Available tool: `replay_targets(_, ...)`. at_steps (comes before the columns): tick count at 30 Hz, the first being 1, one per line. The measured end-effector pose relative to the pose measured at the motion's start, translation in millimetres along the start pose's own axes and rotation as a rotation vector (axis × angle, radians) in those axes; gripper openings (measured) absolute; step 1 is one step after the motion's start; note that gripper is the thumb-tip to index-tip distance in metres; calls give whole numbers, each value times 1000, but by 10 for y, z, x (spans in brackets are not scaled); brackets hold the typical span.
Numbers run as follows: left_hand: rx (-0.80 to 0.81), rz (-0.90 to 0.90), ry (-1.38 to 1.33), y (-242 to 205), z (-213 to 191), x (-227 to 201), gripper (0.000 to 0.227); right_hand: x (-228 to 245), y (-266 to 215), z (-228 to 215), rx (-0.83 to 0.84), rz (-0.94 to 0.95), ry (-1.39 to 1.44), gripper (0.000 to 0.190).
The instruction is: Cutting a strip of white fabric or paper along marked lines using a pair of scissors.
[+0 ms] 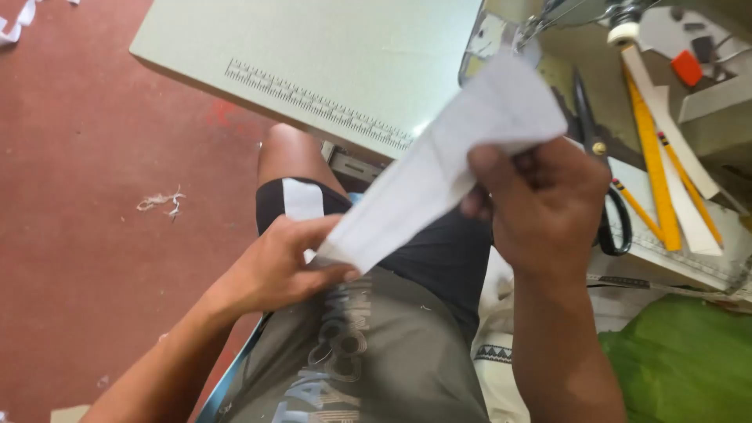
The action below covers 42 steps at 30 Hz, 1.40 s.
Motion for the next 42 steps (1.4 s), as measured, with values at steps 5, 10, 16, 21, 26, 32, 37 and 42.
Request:
replay_targets(5,-231,-286,-136,-523,7,343,71,-3,556,71,-62,61,158,22)
replay_targets(10,-441,-244,-267,-870,-36,545,97,-455,1147,138,-62,58,235,18)
replay_targets(16,-489,-187,-214,-927,-178,596,54,-613,837,-37,-42,-20,72,54)
replay_targets(21,-662,-157,-301,-567,-334,474,30,-536,67,-573,-280,-318,-703,12)
replay_targets(26,-383,-128,-531,-671,269,541,37,-982,-284,-1140,-378,-215,-1158,33)
replay_targets(32,-324,-143,-264,-749,277,298,33,-1095,-403,-1359,-220,13,-1142,42)
replay_targets(37,-510,9,-142,-565,-65,-7,22,-1301,-257,-1587,-264,265,-1004,45)
replay_targets(42,-518,187,-18,-159,-419,-551,33,-1643,-170,-1850,-139,345,-848,33)
Point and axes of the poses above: each hand's wrist, its own y-axis towards the middle knuckle, its own z-axis out of the palm, x = y × z, the point moved 6 cm from there along y, towards the middle knuckle, and after that the axes turned 14 degrees about z, right-handed, at the moved point
